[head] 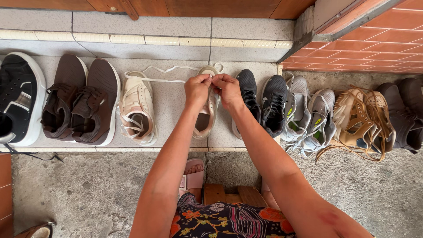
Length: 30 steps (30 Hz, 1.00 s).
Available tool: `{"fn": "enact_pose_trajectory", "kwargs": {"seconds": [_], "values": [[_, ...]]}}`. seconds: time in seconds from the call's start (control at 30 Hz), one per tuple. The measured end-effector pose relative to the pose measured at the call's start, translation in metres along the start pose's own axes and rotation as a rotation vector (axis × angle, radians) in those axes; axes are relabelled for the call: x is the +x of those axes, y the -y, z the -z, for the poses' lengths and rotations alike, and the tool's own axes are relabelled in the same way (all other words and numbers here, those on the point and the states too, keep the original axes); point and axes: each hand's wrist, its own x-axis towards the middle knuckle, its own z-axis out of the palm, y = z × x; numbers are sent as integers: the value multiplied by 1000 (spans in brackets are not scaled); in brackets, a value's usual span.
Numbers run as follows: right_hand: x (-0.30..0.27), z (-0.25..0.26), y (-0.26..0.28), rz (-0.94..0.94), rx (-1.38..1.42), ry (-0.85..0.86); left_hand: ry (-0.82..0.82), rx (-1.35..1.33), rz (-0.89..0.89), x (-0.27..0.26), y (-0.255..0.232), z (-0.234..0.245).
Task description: The person unlaces a pair of brown sneakers, then moves to a pair of white sneakers and unlaces them. The person then relaces the white sneakers and ties the laces. The shoes remain on the entryway step throughout.
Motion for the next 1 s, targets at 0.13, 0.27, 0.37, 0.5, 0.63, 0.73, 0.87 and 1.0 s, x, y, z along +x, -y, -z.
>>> {"fn": "enact_pose_trajectory", "kwargs": {"seconds": [0.13, 0.27, 0.37, 0.5, 0.63, 0.73, 0.87, 1.0], "values": [[0, -5, 4, 64, -106, 25, 32, -100, 100, 0, -7, 1], [-8, -7, 9, 37, -358, -36, -98, 161, -59, 1, -8, 0], [-28, -12, 2, 40, -937, -262, -140, 274, -183, 5, -2, -5], [-50, -40, -21, -62, -1207, -198, -185, 316, -454, 13, 8, -6], [-57, -52, -26, -190, -1285, -161, -219, 271, -532, 11, 10, -1], [-53, -52, -23, -159, -1377, -112, -262, 193, -418, 13, -1, 10], [-52, -44, -33, -240, -1393, -67, -255, 46, -305, 7, -15, 16], [-49, -42, -39, -315, -1456, -47, -292, -18, -425, 1, -47, 24]]}}
